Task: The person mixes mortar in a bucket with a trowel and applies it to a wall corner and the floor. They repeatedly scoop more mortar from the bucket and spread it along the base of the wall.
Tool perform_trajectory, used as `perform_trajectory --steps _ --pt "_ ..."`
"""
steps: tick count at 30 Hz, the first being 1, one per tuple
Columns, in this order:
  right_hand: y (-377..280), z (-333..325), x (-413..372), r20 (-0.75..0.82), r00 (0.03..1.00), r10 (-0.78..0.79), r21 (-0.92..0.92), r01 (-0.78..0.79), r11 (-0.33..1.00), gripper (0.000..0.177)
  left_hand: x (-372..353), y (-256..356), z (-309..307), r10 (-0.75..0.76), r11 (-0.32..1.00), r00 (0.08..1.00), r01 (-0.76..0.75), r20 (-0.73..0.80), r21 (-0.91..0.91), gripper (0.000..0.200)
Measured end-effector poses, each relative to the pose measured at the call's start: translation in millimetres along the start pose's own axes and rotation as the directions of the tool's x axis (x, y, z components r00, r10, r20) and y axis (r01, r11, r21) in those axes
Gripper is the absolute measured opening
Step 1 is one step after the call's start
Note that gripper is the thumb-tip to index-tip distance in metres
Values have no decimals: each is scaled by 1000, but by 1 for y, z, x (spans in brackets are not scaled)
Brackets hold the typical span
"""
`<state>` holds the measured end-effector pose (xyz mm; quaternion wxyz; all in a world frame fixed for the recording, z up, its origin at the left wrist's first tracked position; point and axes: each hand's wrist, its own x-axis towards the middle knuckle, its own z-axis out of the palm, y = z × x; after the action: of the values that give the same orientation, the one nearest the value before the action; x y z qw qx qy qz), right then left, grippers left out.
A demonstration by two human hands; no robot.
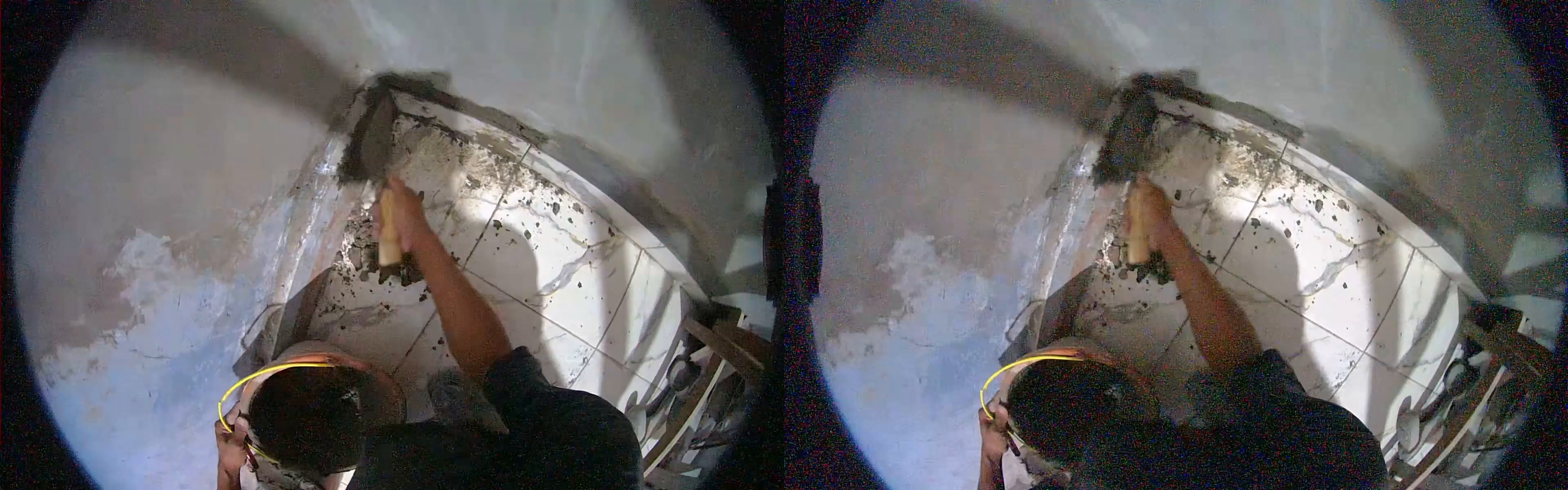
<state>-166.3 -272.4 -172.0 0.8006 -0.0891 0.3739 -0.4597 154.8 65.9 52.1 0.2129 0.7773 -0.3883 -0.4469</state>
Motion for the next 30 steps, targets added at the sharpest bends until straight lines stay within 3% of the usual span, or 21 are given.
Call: perform_trajectory --steps 2,5,7,9,12,15,16,18,19,22,23,24,26,27,28,29,30 --pt "-20 -8 21 25 1000 -18 -49 19 999 42 2 -13 -6 77 994 997 -77 -5 -78 49" --pt "-20 -6 25 66 996 -53 -138 62 988 43 4 0 -7 -56 997 997 53 43 61 48" --pt "-12 1 27 93 993 -75 -194 92 977 43 -1 24 14 24 992 1000 -25 -4 -122 51" --pt "7 7 31 -64 995 -76 -227 59 972 43 2 15 11 20 994 999 -15 39 -104 53" --pt "29 16 20 86 988 -126 -166 139 976 42 4 28 20 109 979 993 -101 34 -175 51" --pt "48 18 4 44 996 -78 -248 86 965 41 3 10 7 54 997 997 -52 48 -54 50" --pt "46 18 -11 40 996 -85 -254 92 963 41 4 1 4 46 994 997 -39 70 -102 49" --pt "33 18 -51 25 991 132 -438 -108 893 41 6 0 10 121 986 992 -117 23 -123 47" --pt "34 7 -67 109 985 132 -505 -60 861 41 7 1 15 183 973 983 -186 -34 -136 46" --pt "9 5 -163 233 962 145 -665 49 746 41 -2 12 12 51 968 999 -53 -16 -244 43" --pt "13 -13 -188 431 902 30 -714 321 623 42 -3 8 10 -31 968 999 33 8 -249 41" --pt "13 -28 -208 625 780 -35 -683 568 458 44 10 -7 26 203 946 966 -235 -159 -223 35" --pt "-16 5 -270 480 834 272 -863 505 -25 45 -9 46 36 -76 957 995 53 -70 -285 28" --pt "-7 1 -277 475 832 285 -862 505 -36 45 -11 61 43 -111 965 989 84 -95 -248 27" --pt "7 -6 -282 457 814 359 -751 569 -335 45 -2 56 51 -14 955 996 -14 -93 -297 22" --pt "21 -7 -296 408 804 433 -547 595 -589 44 5 52 60 -5 962 997 -16 -78 -272 17" --pt "19 22 -301 288 814 504 -484 578 -657 49 11 53 75 209 935 964 -247 -166 -254 16"
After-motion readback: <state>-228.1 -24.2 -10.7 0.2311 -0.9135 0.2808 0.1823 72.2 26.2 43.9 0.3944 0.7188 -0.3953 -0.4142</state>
